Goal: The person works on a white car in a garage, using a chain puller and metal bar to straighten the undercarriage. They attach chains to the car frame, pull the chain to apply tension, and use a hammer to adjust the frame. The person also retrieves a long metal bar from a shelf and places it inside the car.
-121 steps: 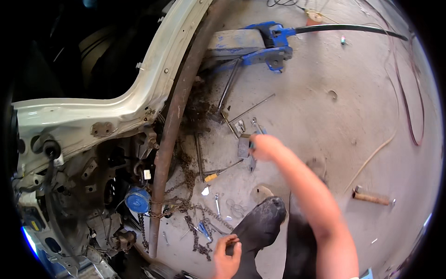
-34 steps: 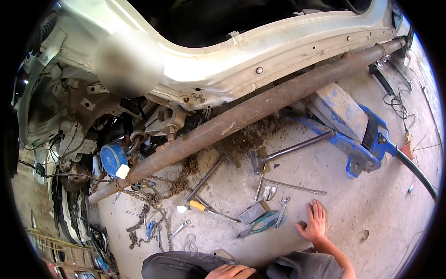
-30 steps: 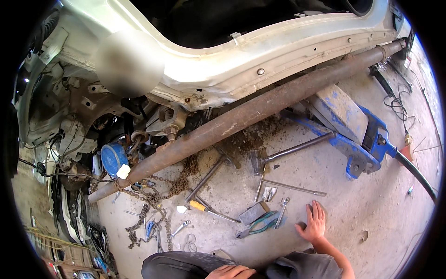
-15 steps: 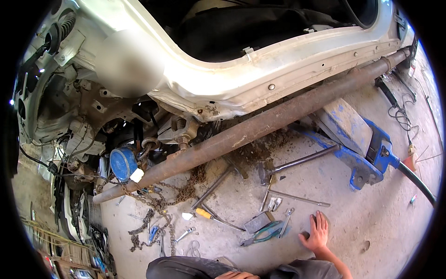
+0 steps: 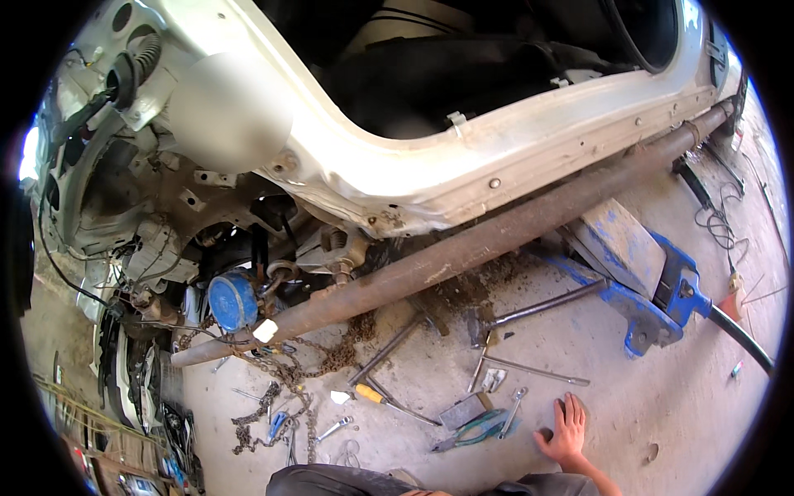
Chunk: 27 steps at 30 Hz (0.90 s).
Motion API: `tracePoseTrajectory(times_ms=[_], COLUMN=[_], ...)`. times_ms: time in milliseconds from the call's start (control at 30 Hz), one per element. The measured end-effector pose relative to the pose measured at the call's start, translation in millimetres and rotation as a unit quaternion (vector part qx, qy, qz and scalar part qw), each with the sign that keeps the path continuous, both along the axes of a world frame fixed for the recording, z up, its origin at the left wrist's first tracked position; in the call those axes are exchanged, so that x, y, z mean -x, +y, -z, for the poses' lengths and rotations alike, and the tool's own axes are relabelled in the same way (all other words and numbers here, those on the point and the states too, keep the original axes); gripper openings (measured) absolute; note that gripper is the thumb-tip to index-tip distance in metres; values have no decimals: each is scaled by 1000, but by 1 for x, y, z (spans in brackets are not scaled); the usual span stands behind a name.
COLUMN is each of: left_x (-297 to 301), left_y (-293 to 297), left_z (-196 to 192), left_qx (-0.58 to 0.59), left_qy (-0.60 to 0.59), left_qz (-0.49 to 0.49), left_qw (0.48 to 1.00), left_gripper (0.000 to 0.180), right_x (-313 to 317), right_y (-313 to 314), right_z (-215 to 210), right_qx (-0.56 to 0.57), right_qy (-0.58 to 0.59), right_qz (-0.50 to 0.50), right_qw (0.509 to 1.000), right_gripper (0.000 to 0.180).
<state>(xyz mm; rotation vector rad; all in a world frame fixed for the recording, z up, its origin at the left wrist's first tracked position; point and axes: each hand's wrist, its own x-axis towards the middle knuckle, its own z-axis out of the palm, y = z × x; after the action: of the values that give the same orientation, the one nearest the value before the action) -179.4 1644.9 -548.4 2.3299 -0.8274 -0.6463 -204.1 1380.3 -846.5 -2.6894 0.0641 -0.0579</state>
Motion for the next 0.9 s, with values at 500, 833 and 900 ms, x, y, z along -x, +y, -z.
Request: tracePoseTrajectory(times_ms=[500,833,900], left_x=[-6,4,4], left_y=[2,-15,-20], left_z=[5,-2,-21], left_qx=[1,-24,-37], left_qy=[29,95,119], left_qz=[26,-28,-56], left_qw=[999,995,991], left_gripper=[26,28,25], right_x=[-1,-3,1], right_y=[2,-22,-29], right_z=[-3,-16,-15], right_qx=[-6,-25,-22], right_qy=[3,66,84], right_qz=[-7,-13,-21], right_qw=[1000,997,996], right_gripper=[80,79,79])
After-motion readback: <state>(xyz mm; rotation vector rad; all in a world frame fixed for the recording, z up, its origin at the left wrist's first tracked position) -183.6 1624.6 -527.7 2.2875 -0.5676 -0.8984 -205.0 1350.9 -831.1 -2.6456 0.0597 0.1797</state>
